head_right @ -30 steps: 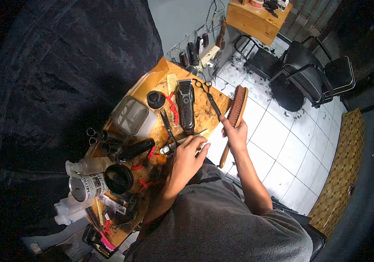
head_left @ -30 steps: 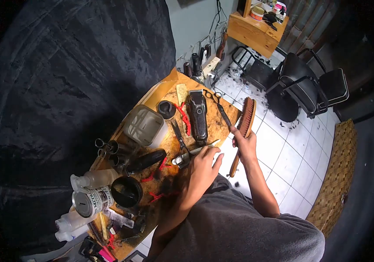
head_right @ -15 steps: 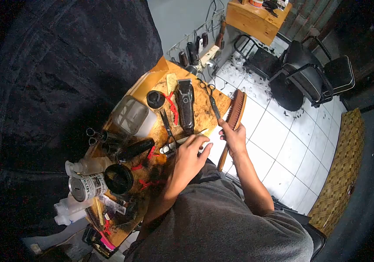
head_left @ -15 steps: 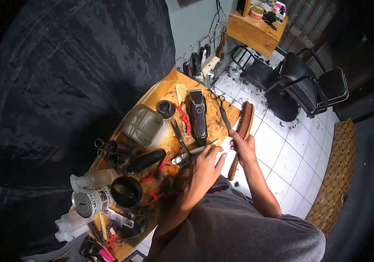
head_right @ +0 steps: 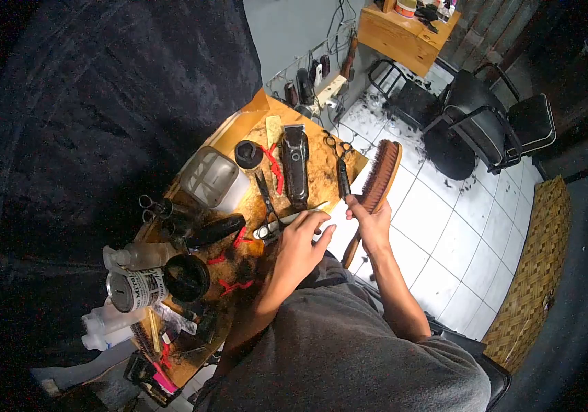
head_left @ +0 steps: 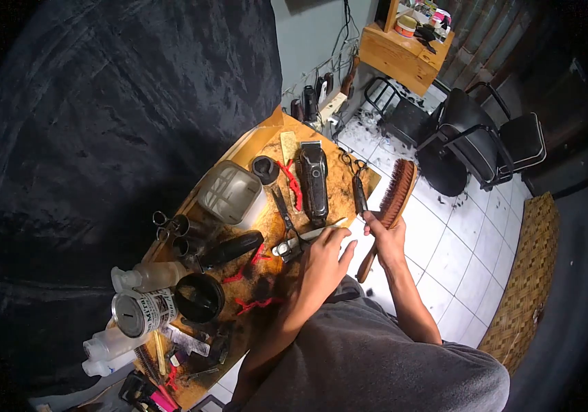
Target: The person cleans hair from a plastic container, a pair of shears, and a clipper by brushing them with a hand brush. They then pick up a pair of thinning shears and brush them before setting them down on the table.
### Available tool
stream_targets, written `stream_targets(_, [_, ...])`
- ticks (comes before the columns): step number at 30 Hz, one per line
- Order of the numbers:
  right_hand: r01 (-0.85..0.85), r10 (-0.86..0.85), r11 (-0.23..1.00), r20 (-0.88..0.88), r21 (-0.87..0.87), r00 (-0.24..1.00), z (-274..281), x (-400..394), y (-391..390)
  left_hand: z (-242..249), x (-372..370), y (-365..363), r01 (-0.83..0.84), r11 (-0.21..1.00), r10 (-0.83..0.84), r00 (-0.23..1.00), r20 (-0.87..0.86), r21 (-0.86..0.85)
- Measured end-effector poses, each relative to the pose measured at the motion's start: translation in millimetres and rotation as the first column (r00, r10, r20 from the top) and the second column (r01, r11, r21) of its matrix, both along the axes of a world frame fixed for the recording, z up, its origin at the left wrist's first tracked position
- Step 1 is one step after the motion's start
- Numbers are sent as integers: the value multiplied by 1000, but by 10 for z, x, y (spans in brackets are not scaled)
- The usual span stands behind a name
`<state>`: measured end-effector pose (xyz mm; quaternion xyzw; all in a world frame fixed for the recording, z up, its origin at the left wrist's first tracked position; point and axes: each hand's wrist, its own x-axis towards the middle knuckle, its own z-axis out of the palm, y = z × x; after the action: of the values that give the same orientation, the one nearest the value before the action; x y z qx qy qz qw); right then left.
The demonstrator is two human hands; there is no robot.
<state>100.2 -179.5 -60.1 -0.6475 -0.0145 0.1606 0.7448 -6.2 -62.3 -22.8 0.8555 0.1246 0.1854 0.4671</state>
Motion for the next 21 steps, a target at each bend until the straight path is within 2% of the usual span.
stream_targets(6, [-22, 26, 998, 74, -52, 997, 205, -102, 43, -42, 12, 25, 13, 999, -12, 1000, 20, -44])
stream_targets(10, [-39, 43, 998, 88, -43, 995, 387, -183, 52, -33, -12, 52, 12, 1000, -12, 998, 64, -7])
stream_targets(13, [-117, 123, 992, 133, -51, 983, 522, -235, 46, 118, -84, 114, -14, 999, 17, 998, 64, -48])
stream_targets(15, [-210, 215, 976, 107, -57, 971, 645, -269, 56, 237, -167, 189, -69, 981, 70, 998, -1, -180])
stream_targets(17, [-287, 289, 957, 61, -38, 955, 707, -313, 73, 240, -265, 275, -122, 966, 124, 992, -5, -227])
stream_targets(18, [-356, 356, 934, 62, -3, 932, 719, -320, 70, 235, -331, 313, -154, 947, 159, 987, -8, -282])
stream_targets(19, [-430, 429, 903, 66, 10, 901, 748, -324, 68, 228, -426, 368, -119, 918, 118, 993, -26, -378])
stream_targets(20, [-503, 500, 864, 69, 22, 863, 789, -344, 82, 247, -520, 417, -148, 915, 147, 989, -31, -376])
stream_targets(21, [-517, 516, 852, 35, 82, 856, 837, -390, 113, 277, -623, 457, -133, 794, 154, 988, -16, -593])
